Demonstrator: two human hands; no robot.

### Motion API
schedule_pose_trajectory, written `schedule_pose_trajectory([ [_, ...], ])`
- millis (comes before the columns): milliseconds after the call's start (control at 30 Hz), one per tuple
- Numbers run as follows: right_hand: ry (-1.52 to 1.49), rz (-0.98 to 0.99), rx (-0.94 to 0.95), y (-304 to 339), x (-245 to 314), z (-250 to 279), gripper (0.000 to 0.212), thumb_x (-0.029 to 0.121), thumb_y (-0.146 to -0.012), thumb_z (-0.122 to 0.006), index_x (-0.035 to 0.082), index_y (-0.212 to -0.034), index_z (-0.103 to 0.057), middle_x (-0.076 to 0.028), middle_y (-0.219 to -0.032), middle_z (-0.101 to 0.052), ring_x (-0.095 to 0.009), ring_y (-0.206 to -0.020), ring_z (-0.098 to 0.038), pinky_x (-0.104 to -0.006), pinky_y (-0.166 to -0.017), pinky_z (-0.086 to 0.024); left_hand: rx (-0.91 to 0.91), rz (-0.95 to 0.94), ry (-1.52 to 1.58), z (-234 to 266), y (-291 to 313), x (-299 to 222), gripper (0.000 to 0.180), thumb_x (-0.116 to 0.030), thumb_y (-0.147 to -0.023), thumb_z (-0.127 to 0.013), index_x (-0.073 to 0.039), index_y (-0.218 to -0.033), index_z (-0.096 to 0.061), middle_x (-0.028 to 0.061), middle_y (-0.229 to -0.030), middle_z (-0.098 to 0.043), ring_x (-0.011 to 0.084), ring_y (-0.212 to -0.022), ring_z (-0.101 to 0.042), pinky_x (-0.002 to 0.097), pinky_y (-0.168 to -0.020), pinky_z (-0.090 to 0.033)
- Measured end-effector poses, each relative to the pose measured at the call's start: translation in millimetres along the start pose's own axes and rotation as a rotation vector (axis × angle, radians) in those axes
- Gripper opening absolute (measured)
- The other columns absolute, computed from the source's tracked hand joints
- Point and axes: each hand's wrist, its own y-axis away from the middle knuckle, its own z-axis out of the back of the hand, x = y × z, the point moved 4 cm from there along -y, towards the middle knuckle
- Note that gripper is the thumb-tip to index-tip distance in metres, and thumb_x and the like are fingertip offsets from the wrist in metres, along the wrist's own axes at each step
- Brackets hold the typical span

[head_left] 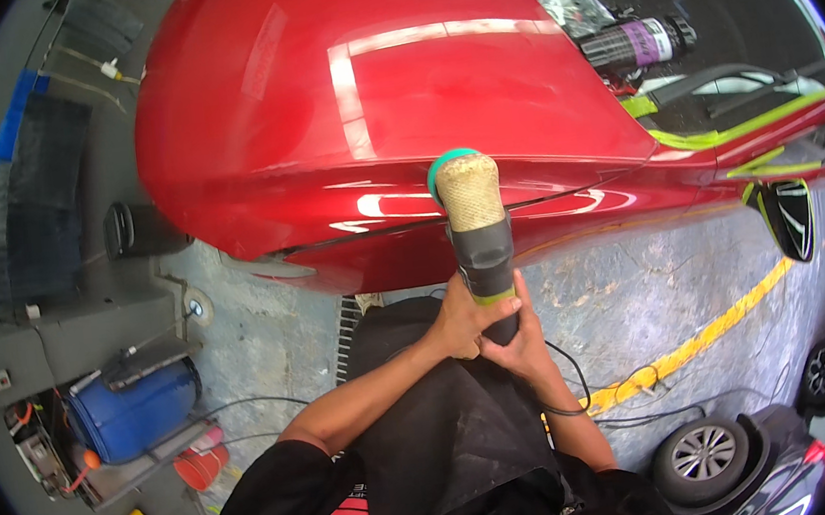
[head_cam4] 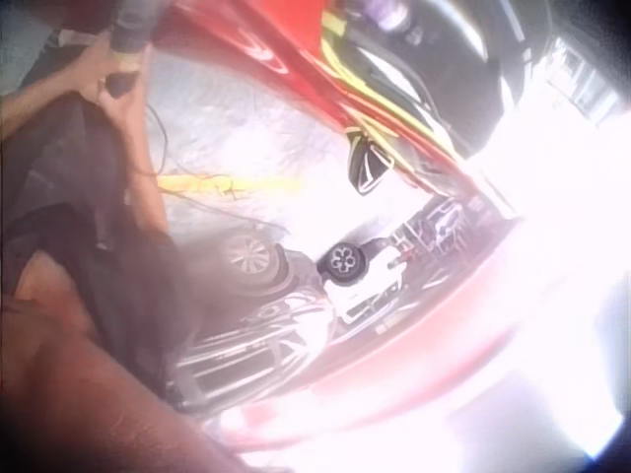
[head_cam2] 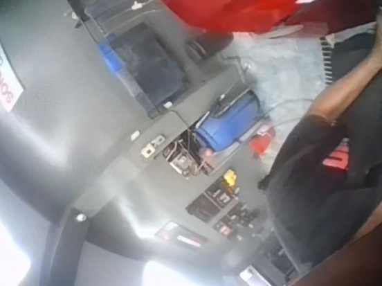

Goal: The person uses a rotary polisher with a foam pad to buff the hood of a red car. They move the tool in overlapping passes across the hood surface, maintaining steady pressure and coverage throughout the clip.

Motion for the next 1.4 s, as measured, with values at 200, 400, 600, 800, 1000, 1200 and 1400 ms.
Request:
schedule_pose_trajectory([
  [200, 0.155, 0.196, 0.105, -46, -20, -43, 0.115, 0.013, -0.075, -0.090, 0.000, -0.167, -0.023, -0.028, -0.138, -0.065, -0.039, -0.124, -0.069, -0.0449, -0.104, -0.055, -0.042, 0.039, 0.024, 68, -7, 13, 0.053, -0.020, -0.080, -0.089, -0.003, -0.123, -0.063, 0.0043, -0.109, -0.066, 0.0147, -0.101, -0.065, 0.0346, -0.090, -0.054],
  [400, 0.159, 0.293, 0.192, -83, 14, -99, 0.114, 0.010, -0.075, -0.090, 0.003, -0.167, -0.025, -0.029, -0.150, -0.056, -0.041, -0.139, -0.059, -0.0461, -0.114, -0.049, -0.108, -0.002, 0.122, 130, 0, -14, 0.065, -0.020, -0.078, -0.089, -0.004, -0.133, -0.058, 0.0056, -0.117, -0.064, 0.0164, -0.108, -0.064, 0.0359, -0.096, -0.053],
  [600, 0.119, 0.251, 0.180, -88, 12, -149, 0.108, 0.007, -0.077, -0.089, -0.002, -0.165, -0.027, -0.028, -0.145, -0.060, -0.036, -0.132, -0.065, -0.0441, -0.110, -0.052, -0.150, 0.007, 0.228, 174, 16, -27, 0.059, -0.017, -0.077, -0.090, -0.006, -0.126, -0.060, 0.0040, -0.113, -0.063, 0.0153, -0.107, -0.063, 0.0337, -0.093, -0.053],
  [800, 0.189, 0.263, 0.284, -112, 49, -216, 0.108, 0.008, -0.075, -0.088, 0.004, -0.166, -0.031, -0.026, -0.154, -0.055, -0.039, -0.142, -0.058, -0.0454, -0.115, -0.049, -0.178, -0.061, 0.239, 247, 35, -47, 0.056, -0.015, -0.078, -0.088, -0.006, -0.126, -0.059, 0.0037, -0.113, -0.063, 0.0158, -0.108, -0.063, 0.0342, -0.095, -0.053],
  [1000, 0.227, 0.277, 0.354, -141, 76, -298, 0.108, 0.008, -0.073, -0.086, 0.007, -0.167, -0.031, -0.025, -0.160, -0.049, -0.042, -0.146, -0.052, -0.0466, -0.118, -0.047, -0.218, -0.079, 0.296, 332, 52, -63, 0.056, -0.013, -0.079, -0.084, -0.007, -0.128, -0.057, 0.0064, -0.114, -0.064, 0.0190, -0.109, -0.066, 0.0380, -0.099, -0.054],
  [1200, 0.246, 0.182, 0.416, -150, 124, -363, 0.112, 0.011, -0.072, -0.083, 0.022, -0.170, -0.028, -0.021, -0.159, -0.049, -0.042, -0.133, -0.060, -0.0482, -0.104, -0.057, -0.231, -0.067, 0.435, 396, 78, -83, 0.055, -0.016, -0.081, -0.082, -0.006, -0.129, -0.057, 0.0123, -0.117, -0.068, 0.0251, -0.113, -0.069, 0.0415, -0.102, -0.056],
  [1400, 0.290, 0.060, 0.480, -171, 148, -417, 0.109, 0.011, -0.074, -0.079, 0.021, -0.169, -0.029, -0.022, -0.155, -0.053, -0.042, -0.138, -0.057, -0.0486, -0.111, -0.052, -0.286, -0.075, 0.426, 454, 85, -98, 0.054, -0.024, -0.083, -0.078, -0.006, -0.129, -0.057, 0.0144, -0.113, -0.069, 0.0272, -0.112, -0.069, 0.0426, -0.102, -0.056],
])
